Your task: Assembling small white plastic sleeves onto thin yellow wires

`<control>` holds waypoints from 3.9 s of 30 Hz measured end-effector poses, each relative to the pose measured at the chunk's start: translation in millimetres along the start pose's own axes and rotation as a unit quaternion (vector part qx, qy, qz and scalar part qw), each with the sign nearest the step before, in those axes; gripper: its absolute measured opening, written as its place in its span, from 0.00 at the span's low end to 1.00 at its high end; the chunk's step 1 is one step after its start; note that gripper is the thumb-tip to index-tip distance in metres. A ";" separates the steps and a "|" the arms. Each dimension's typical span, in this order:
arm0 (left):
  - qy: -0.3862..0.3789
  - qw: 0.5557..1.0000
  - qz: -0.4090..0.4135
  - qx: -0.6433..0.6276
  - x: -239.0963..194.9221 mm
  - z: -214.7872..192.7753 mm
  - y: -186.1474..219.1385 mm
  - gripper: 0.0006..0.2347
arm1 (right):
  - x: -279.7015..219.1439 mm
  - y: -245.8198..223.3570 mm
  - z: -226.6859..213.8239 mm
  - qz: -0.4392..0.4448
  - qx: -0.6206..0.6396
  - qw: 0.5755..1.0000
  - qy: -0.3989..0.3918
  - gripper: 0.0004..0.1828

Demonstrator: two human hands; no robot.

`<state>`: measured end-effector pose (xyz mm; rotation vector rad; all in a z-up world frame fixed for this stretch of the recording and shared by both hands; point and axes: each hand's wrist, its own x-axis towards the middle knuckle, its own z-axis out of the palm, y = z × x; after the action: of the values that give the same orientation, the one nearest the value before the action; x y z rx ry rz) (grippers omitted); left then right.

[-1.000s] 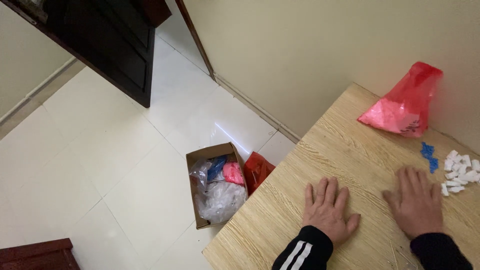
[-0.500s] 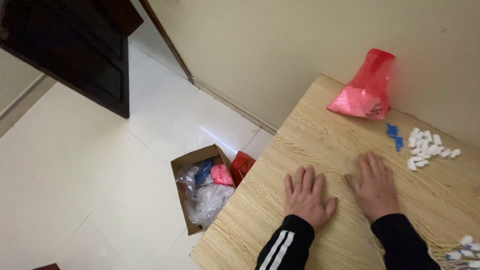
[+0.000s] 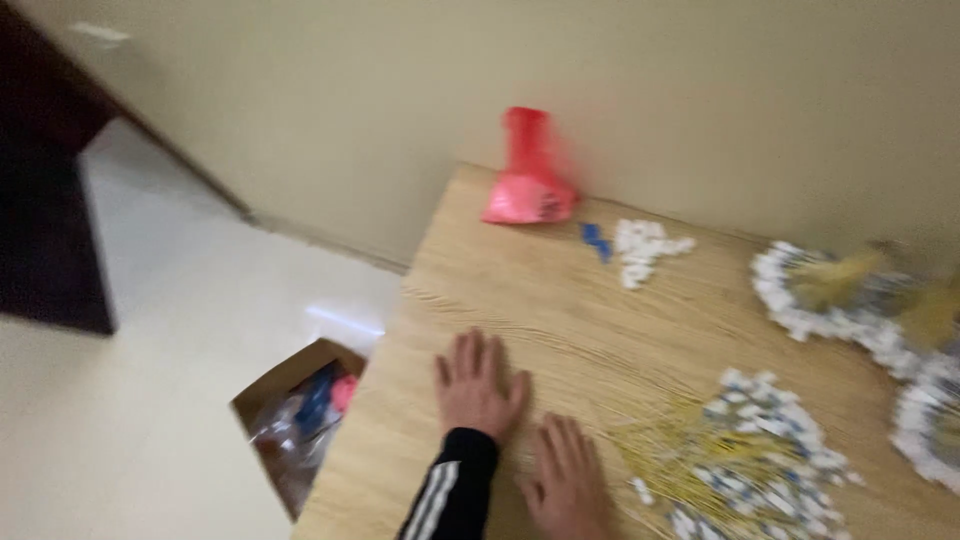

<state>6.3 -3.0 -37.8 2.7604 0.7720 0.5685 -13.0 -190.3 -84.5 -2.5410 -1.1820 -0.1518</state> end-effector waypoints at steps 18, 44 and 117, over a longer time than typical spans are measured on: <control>-0.008 0.999 -0.022 0.025 -2.1 -5.7 9.0 0.26 | 4.8 -3.6 -47.4 -0.059 0.011 0.992 0.108 0.33; 0.039 0.998 0.030 -0.025 7.2 13.7 -9.8 0.28 | 9.9 -11.4 -62.2 -0.040 0.016 0.996 0.083 0.26; -0.096 0.910 0.242 -0.322 -85.2 -199.7 33.1 0.09 | -4.7 11.6 -152.6 -0.075 0.063 0.995 -0.016 0.13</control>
<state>-129.8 -55.5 126.3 2.3025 -0.1558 0.5032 -0.7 -252.9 54.7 -2.3555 -1.3506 -0.0695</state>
